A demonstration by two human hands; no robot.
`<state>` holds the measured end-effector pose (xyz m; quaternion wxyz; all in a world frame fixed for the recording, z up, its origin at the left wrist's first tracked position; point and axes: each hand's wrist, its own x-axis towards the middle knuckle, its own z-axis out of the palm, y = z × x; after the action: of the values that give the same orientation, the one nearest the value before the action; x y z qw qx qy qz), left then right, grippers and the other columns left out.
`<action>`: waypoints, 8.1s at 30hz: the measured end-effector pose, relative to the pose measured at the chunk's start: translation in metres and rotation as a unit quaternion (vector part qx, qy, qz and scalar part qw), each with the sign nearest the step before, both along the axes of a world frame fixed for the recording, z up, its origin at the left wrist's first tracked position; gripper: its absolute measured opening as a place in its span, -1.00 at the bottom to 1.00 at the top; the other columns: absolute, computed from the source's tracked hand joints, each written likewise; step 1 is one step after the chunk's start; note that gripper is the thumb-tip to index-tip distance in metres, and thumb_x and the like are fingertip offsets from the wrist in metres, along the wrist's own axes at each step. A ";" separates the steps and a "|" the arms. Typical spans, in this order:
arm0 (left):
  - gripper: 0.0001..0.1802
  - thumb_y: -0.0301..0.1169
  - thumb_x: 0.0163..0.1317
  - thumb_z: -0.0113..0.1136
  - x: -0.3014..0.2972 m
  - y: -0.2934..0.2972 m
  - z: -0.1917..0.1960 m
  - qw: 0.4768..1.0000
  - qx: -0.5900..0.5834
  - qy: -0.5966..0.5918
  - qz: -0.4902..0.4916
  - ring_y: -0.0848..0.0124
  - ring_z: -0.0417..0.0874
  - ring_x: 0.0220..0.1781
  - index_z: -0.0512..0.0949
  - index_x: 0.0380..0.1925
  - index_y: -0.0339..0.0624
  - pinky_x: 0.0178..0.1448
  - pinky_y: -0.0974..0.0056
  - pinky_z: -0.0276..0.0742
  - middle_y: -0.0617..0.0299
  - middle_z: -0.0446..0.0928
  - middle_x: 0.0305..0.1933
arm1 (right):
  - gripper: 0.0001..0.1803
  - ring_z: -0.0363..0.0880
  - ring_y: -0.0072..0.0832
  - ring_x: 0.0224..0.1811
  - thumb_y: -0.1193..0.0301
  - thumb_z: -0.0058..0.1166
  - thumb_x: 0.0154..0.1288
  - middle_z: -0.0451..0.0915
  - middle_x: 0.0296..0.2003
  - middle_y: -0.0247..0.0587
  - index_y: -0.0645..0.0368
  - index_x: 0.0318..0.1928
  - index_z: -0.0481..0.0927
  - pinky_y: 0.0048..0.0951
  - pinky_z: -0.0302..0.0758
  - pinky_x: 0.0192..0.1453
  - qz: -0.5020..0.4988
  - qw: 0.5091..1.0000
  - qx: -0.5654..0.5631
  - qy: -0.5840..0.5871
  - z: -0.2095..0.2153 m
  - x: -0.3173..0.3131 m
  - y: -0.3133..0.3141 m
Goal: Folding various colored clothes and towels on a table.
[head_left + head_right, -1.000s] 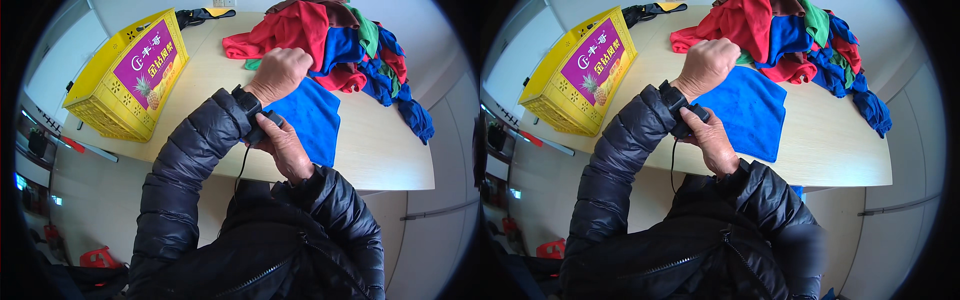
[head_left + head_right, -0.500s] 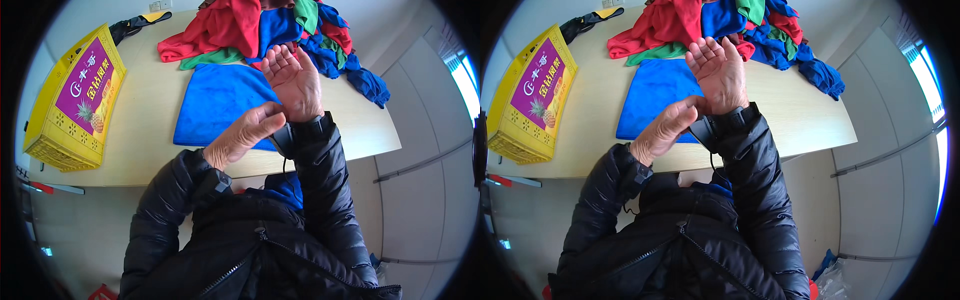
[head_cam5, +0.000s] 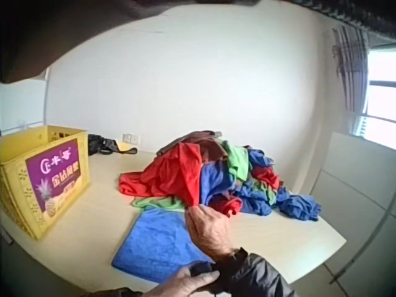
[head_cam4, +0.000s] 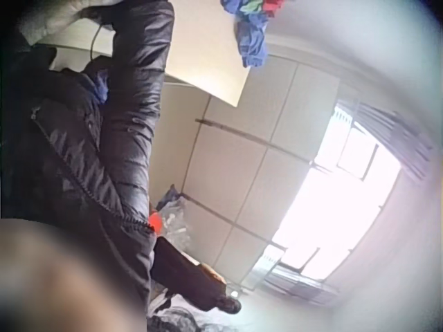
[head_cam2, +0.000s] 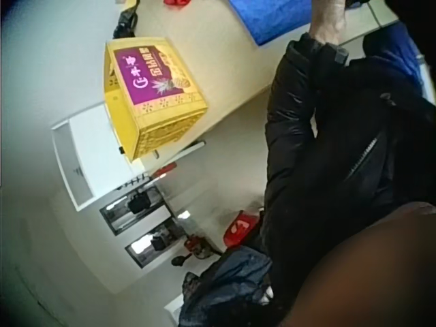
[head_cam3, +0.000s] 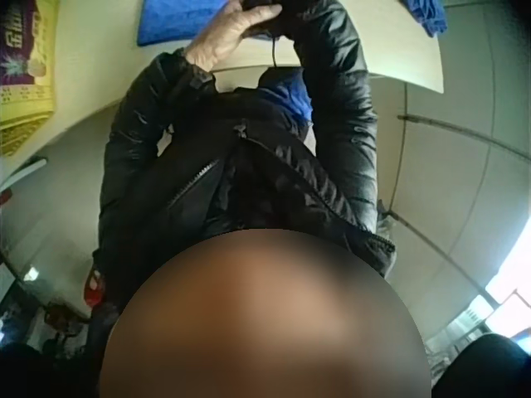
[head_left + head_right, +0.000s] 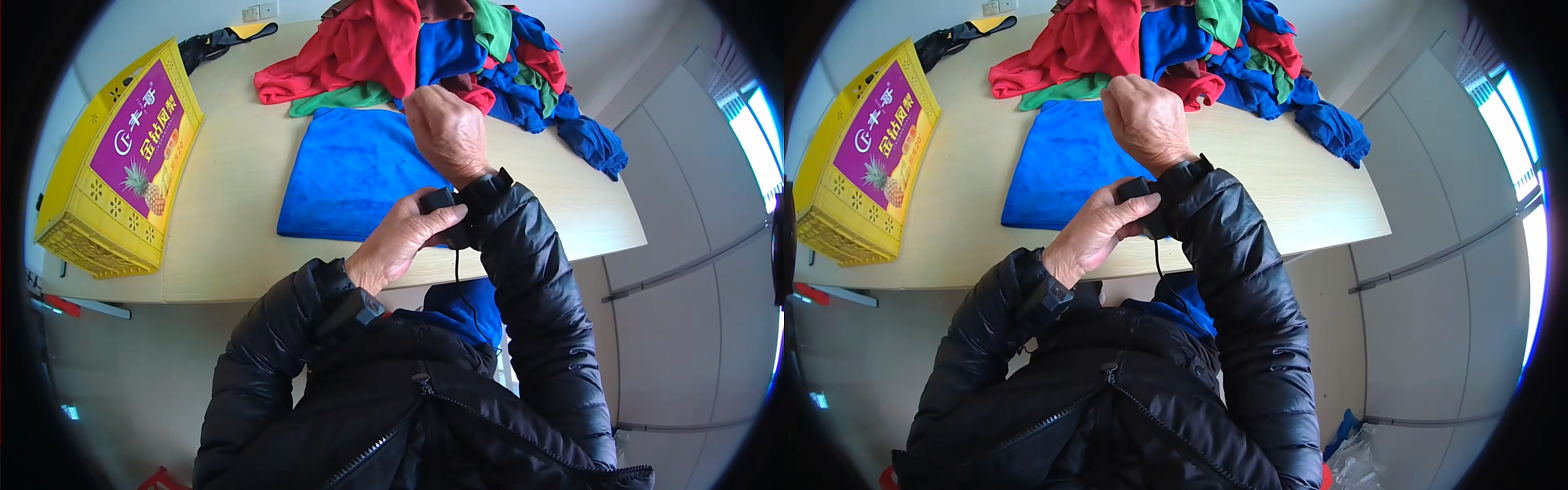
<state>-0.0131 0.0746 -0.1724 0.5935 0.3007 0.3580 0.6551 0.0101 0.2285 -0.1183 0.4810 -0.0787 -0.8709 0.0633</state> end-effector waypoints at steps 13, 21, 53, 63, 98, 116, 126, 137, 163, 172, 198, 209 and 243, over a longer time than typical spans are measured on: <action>-0.64 -0.25 0.44 0.18 -0.034 -0.011 -0.032 0.995 -0.064 0.040 -0.067 0.35 0.67 0.03 0.49 0.10 -0.23 0.13 0.25 0.59 0.18 0.61 0.07 | -0.81 0.64 -0.03 -0.39 0.37 0.10 0.31 0.63 -0.49 -0.03 0.28 -0.30 0.60 -0.21 0.54 -0.31 0.122 0.935 -0.272 -0.190 -0.073 0.015 0.026; -0.65 -0.44 0.15 0.33 -0.129 -0.076 -0.051 0.600 0.011 0.778 0.184 0.07 0.58 0.05 0.55 -0.04 -0.21 0.12 0.13 0.52 0.10 0.57 -0.08 | -0.69 0.64 -0.19 -0.15 0.40 0.28 0.24 0.61 -0.14 -0.06 0.22 -0.03 0.59 -0.31 0.59 -0.04 0.073 0.940 -0.109 -0.316 -0.104 0.095 0.000; -0.78 -0.46 0.03 0.37 -0.105 -0.135 -0.046 0.626 -0.019 0.775 0.083 0.05 0.52 -0.09 0.52 -0.35 -0.21 -0.01 0.07 0.45 0.11 0.47 -0.24 | -0.87 0.67 -0.23 -0.30 0.41 0.12 0.38 0.65 -0.23 -0.13 0.20 -0.19 0.65 -0.27 0.61 -0.18 0.079 0.903 -0.219 -0.362 -0.101 0.135 -0.011; -0.83 -0.35 0.29 0.15 -0.191 -0.082 -0.035 0.601 -0.102 0.791 0.050 0.03 0.57 -0.10 0.53 -0.25 -0.22 -0.03 0.07 0.49 0.01 0.52 -0.15 | -0.78 0.65 -0.36 -0.22 0.34 0.12 0.42 0.65 -0.10 -0.17 0.20 -0.05 0.63 -0.36 0.59 -0.09 0.043 0.908 -0.265 -0.323 -0.097 0.097 0.082; -0.78 -0.52 0.13 0.30 -0.300 0.035 -0.010 0.772 -0.060 0.633 -0.004 0.46 0.45 -0.30 0.45 -0.30 -0.28 -0.14 0.33 0.46 0.27 0.45 -0.37 | -0.60 0.62 -0.37 -0.13 0.22 0.25 0.18 0.66 -0.21 -0.12 0.19 -0.03 0.64 -0.37 0.51 0.05 0.074 0.788 -0.288 -0.540 -0.070 -0.037 0.193; -0.82 -0.57 0.26 0.16 -0.333 0.092 -0.114 0.708 -0.046 0.683 0.176 0.49 0.53 -0.28 0.51 -0.13 -0.23 -0.16 0.34 0.48 0.26 0.49 -0.27 | -0.74 0.67 -0.35 -0.35 0.36 0.26 0.13 0.64 -0.42 -0.11 0.27 -0.21 0.66 -0.33 0.59 -0.18 -0.121 0.907 -0.252 -0.314 -0.156 -0.006 0.221; -0.60 -0.32 -0.02 0.46 -0.043 -0.011 -0.026 0.624 0.155 0.765 -0.040 0.20 0.58 -0.07 0.58 -0.18 -0.16 -0.05 0.19 0.50 0.14 0.55 -0.13 | -0.80 0.61 -0.51 -0.58 0.42 0.19 0.25 0.61 -0.53 -0.20 0.31 -0.21 0.64 -0.47 0.54 -0.49 0.019 0.856 -0.430 -0.285 -0.143 0.007 0.228; -0.49 -0.26 -0.05 0.44 0.039 0.012 -0.067 0.497 0.214 0.835 -0.097 0.24 0.54 -0.13 0.49 -0.10 -0.19 -0.20 0.24 0.44 0.15 0.49 -0.14 | -0.82 0.68 -0.40 -0.59 0.52 0.12 0.20 0.64 -0.52 -0.16 0.30 -0.18 0.65 -0.41 0.63 -0.51 0.052 0.858 -0.450 -0.244 -0.084 0.006 0.203; -0.84 -0.60 0.18 0.09 -0.025 -0.070 0.009 0.786 0.113 0.581 0.178 0.33 0.63 -0.21 0.57 -0.23 -0.31 -0.12 0.30 0.52 0.12 0.63 -0.23 | -0.87 0.72 -0.39 -0.50 0.49 0.11 0.24 0.66 -0.48 -0.17 0.28 -0.25 0.62 -0.40 0.64 -0.45 0.088 0.825 -0.472 -0.299 -0.094 -0.007 0.202; -0.87 -0.56 0.08 0.24 0.010 -0.042 -0.083 0.754 0.102 0.647 0.046 0.13 0.65 -0.25 0.58 -0.33 -0.22 -0.21 0.16 0.59 0.15 0.58 -0.31 | -0.74 0.73 -0.18 -0.26 0.48 0.08 0.08 0.69 -0.28 -0.01 0.19 -0.17 0.64 -0.24 0.64 -0.19 -0.047 0.878 -0.303 -0.369 -0.161 0.004 0.206; -0.90 -0.46 0.12 0.19 -0.094 -0.039 -0.062 0.575 0.089 0.813 0.001 0.16 0.61 -0.15 0.53 -0.32 -0.12 -0.17 0.13 0.51 0.17 0.53 -0.26 | -0.84 0.62 -0.45 -0.56 0.51 0.06 0.23 0.55 -0.49 -0.22 0.28 -0.18 0.50 -0.45 0.58 -0.50 -0.061 0.752 -0.627 -0.193 -0.149 0.194 0.120; -0.74 -0.51 0.00 0.38 -0.030 -0.084 -0.072 0.610 0.048 0.774 0.164 0.14 0.61 -0.18 0.52 -0.30 -0.19 -0.11 0.12 0.54 0.15 0.55 -0.23 | -0.67 0.59 -0.56 -0.47 0.47 0.07 0.35 0.53 -0.41 -0.30 0.13 0.10 0.45 -0.56 0.52 -0.37 -0.065 0.756 -0.628 -0.172 -0.146 0.220 0.089; -0.68 -0.31 0.07 0.35 -0.025 -0.103 -0.174 0.351 0.224 0.880 0.229 0.18 0.44 0.05 0.55 -0.15 0.01 0.14 0.07 0.42 0.17 0.44 0.06 | -0.58 0.58 -0.43 0.01 0.65 -0.05 0.28 0.59 0.02 -0.23 0.13 0.11 0.63 -0.41 0.51 0.26 0.242 0.631 -0.731 -0.094 -0.126 0.235 0.096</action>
<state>-0.0377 -0.0288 -0.3459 -0.3245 0.7328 0.5699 0.1814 0.2447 0.3249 -0.2444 0.1483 -0.1962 -0.5676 0.7857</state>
